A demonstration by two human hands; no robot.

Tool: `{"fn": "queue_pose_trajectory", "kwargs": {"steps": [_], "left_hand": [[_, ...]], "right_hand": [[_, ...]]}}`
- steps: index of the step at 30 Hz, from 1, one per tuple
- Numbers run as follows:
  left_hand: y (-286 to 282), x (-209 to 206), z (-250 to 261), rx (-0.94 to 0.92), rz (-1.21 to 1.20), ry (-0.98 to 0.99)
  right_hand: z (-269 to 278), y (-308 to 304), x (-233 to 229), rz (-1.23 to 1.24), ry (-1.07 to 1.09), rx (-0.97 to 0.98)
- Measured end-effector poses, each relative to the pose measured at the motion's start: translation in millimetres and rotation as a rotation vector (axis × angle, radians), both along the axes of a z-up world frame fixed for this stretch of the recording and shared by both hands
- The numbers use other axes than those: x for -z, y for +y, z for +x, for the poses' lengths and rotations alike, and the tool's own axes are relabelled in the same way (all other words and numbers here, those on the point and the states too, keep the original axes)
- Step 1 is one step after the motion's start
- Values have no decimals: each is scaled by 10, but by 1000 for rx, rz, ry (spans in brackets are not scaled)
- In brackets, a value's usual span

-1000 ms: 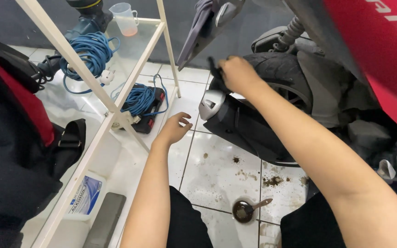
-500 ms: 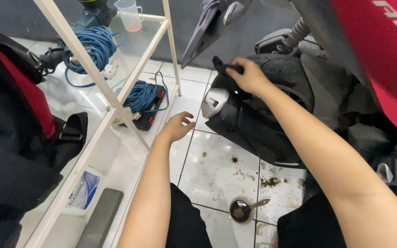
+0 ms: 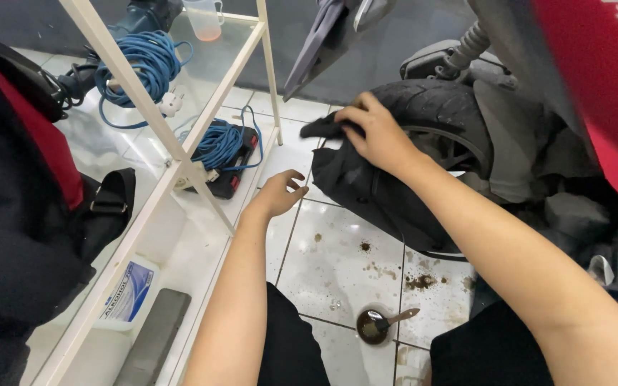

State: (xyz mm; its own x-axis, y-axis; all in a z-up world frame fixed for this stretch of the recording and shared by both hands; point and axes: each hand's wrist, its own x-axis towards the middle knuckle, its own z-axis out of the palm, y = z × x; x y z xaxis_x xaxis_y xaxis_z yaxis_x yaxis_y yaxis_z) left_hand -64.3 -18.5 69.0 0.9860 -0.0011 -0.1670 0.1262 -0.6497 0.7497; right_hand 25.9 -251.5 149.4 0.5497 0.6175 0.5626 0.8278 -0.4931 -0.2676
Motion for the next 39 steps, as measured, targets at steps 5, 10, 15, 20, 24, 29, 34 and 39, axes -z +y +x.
{"fn": "queue_pose_trajectory", "kwargs": {"steps": [5,10,15,20,24,29,34,39], "left_hand": [[-29,-31,-11,7,6,20],[-39,-19,8,-2,9,27],[-39,-3,-1,8,-1,39],[-68,-185,-108,-20,-30,-3],[-172,-276,-73,-60,-239,-170],[-501,-343,9,-63,-477,-206],[-760,-397,69,-152,-640,-280],[-739,-84,314,-522,-624,-716]], "right_hand": [[-320,24,-197,-183,7,103],[-413,24,-201,-604,-170,104],[598,-275,161,-343,78,375],[243,-190,31,-149,199,405],[-249,-24,-374,-169,308,128],[-485,-33,-687,-198,582,-51],[113,-128,-202,-41,343,6],[365,-112,-34,-41,347,303]]}}
